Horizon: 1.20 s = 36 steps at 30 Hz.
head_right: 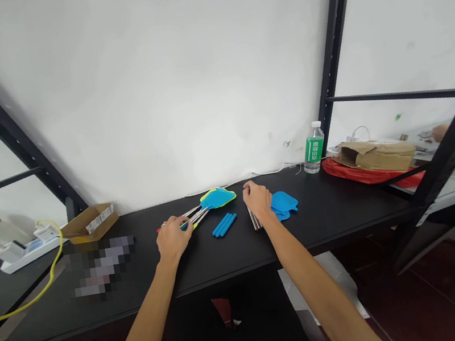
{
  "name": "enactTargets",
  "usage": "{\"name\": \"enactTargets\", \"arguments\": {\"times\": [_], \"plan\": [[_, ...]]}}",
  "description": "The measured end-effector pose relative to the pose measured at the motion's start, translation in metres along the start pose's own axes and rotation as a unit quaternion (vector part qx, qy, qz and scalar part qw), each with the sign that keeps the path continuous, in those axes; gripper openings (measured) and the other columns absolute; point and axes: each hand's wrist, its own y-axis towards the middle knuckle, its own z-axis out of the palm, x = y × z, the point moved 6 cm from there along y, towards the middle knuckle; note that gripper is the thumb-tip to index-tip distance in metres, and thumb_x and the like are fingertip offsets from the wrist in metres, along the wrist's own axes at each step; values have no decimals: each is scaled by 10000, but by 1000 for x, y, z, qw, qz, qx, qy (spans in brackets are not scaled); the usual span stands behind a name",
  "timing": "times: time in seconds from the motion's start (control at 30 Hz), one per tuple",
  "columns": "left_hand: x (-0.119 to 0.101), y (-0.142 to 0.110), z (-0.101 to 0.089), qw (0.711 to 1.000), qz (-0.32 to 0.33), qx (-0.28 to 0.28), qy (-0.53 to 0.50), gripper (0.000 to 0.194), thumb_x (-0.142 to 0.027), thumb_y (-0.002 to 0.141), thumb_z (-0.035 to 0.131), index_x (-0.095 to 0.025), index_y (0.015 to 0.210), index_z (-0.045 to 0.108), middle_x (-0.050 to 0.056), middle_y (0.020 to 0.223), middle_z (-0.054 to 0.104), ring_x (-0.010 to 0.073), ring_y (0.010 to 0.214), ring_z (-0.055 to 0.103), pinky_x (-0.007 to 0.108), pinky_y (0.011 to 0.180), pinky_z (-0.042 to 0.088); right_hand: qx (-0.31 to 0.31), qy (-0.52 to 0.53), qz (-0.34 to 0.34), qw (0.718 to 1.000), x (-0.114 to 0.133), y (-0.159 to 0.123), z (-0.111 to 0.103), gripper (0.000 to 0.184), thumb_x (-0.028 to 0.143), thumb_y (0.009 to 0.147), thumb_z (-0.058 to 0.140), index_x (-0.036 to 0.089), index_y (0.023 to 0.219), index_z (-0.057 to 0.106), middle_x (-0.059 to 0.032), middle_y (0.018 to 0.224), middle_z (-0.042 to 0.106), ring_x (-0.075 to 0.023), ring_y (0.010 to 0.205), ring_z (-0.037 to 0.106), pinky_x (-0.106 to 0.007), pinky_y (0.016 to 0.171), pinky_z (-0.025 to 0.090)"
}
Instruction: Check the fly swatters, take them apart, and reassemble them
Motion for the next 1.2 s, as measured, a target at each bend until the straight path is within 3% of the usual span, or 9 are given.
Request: {"name": "enactTargets", "arguments": {"times": [0.13,0.27,0.37,0.63,0.97,1.2], "plan": [[-20,-2,-4,996,88,-13,-32,249,-303,915,507,-220,919,742,80,915,689,228,872,624,335,812,468,39,-59,39,997,-12,3,5,258,291,910,511,229,1008,741,-121,946,730,-259,903,682,-307,746,438],[-47,-10,2,975,195,64,-88,265,-308,943,480,-226,936,731,49,840,695,194,815,627,310,781,447,99,-102,41,989,-15,1,15,264,383,873,585,200,964,751,-157,978,723,-291,945,686,-339,758,463],[-58,-16,7,964,224,116,-89,260,-359,933,512,-231,965,736,33,793,694,185,764,625,306,731,430,117,-124,33,985,-12,-2,19,257,367,837,620,179,963,743,-167,976,722,-297,941,691,-343,744,473],[-62,-17,6,960,217,161,-68,303,-409,924,506,-227,866,742,38,741,689,191,739,631,295,656,403,134,-131,30,982,-8,-3,24,184,299,791,652,161,896,715,-170,895,711,-308,913,703,-328,691,471],[-57,-15,9,968,179,159,-82,193,-340,861,561,-233,818,716,18,712,670,179,700,614,287,622,385,144,-113,43,982,-9,-3,26,169,315,771,679,167,851,700,-163,888,710,-325,909,703,-338,671,469],[-47,-11,8,978,132,126,-97,138,-316,845,571,-232,826,680,5,740,663,170,705,606,276,628,381,138,-113,34,983,-9,-4,26,142,252,803,651,168,904,706,-161,940,716,-302,924,701,-317,688,460]]}}
